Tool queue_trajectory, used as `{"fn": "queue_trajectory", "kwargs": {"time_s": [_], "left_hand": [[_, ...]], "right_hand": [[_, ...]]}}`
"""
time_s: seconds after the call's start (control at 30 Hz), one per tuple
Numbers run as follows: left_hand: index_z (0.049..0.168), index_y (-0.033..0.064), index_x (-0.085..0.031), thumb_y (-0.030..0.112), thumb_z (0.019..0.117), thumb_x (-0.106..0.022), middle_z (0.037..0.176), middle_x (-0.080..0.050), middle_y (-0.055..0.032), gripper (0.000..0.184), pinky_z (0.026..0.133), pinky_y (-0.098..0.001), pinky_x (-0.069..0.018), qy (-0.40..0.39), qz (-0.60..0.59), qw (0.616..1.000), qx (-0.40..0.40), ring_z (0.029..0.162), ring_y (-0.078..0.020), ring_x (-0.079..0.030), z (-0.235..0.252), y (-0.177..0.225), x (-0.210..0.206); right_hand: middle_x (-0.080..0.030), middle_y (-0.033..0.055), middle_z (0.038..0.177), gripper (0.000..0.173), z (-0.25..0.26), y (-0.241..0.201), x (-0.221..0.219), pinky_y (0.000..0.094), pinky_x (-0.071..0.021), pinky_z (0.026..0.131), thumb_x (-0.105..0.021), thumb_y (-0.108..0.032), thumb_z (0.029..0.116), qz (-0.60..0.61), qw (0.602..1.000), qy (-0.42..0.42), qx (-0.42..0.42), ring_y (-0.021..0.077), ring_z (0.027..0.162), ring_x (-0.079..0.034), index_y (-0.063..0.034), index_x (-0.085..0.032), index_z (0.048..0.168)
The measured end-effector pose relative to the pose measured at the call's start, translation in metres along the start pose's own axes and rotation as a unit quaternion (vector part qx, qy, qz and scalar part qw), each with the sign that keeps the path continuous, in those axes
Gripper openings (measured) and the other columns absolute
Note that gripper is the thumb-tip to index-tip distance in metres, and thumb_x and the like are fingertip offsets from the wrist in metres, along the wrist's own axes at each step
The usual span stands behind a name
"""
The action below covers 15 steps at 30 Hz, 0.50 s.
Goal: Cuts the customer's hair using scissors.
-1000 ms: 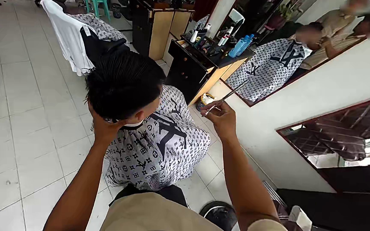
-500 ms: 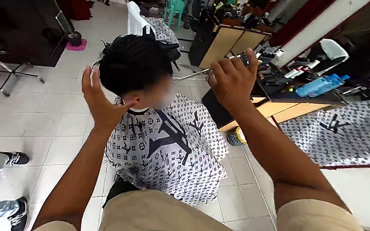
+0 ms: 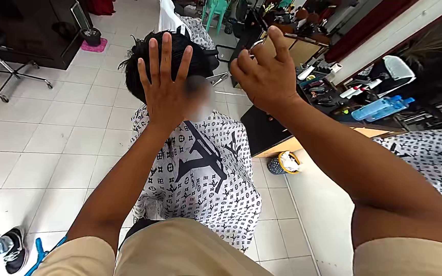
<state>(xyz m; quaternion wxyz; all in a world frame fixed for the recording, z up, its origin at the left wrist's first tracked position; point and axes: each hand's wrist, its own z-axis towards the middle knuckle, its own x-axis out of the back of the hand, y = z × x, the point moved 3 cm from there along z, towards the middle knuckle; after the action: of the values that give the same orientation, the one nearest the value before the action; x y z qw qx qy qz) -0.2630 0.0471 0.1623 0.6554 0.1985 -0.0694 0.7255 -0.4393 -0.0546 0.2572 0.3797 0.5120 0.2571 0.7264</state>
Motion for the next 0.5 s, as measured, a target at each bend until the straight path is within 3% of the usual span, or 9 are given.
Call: {"fn": "queue_trajectory", "kwargs": {"time_s": [0.17,0.4,0.5], "left_hand": [[0.155,0.0146,-0.042,0.073,0.0721,-0.074,0.157,-0.035,-0.0322,0.106,0.118,-0.0661,-0.0173,0.015,-0.005,1.0,0.013,0.149,-0.0477,-0.029,-0.005,-0.01,-0.001],[0.156,0.0128,-0.039,0.08,0.0718,-0.068,0.159,-0.03,-0.0337,0.112,0.117,-0.0688,-0.016,0.003,-0.014,0.999,0.052,0.149,-0.051,-0.025,-0.011,-0.022,0.001],[0.157,0.0129,-0.038,0.084,0.0684,-0.067,0.16,-0.029,-0.0337,0.117,0.116,-0.0684,-0.0172,0.003,-0.013,0.998,0.064,0.149,-0.0505,-0.026,-0.013,-0.026,0.003]], "right_hand": [[-0.063,0.0211,0.101,0.022,0.008,-0.005,0.005,0.0602,-0.028,0.116,-0.046,0.015,0.0988,-0.006,1.0,0.0,0.017,0.0381,0.098,-0.064,0.0043,-0.058,0.115],[-0.061,0.0232,0.104,0.023,0.018,-0.01,0.015,0.0605,-0.029,0.116,-0.044,0.017,0.0993,-0.02,0.999,-0.014,0.048,0.0398,0.099,-0.063,0.0056,-0.055,0.117],[-0.061,0.0237,0.099,0.021,0.021,-0.013,0.021,0.0594,-0.0305,0.115,-0.043,0.017,0.0992,-0.031,0.998,-0.015,0.062,0.0397,0.092,-0.064,0.0078,-0.055,0.113]]}}
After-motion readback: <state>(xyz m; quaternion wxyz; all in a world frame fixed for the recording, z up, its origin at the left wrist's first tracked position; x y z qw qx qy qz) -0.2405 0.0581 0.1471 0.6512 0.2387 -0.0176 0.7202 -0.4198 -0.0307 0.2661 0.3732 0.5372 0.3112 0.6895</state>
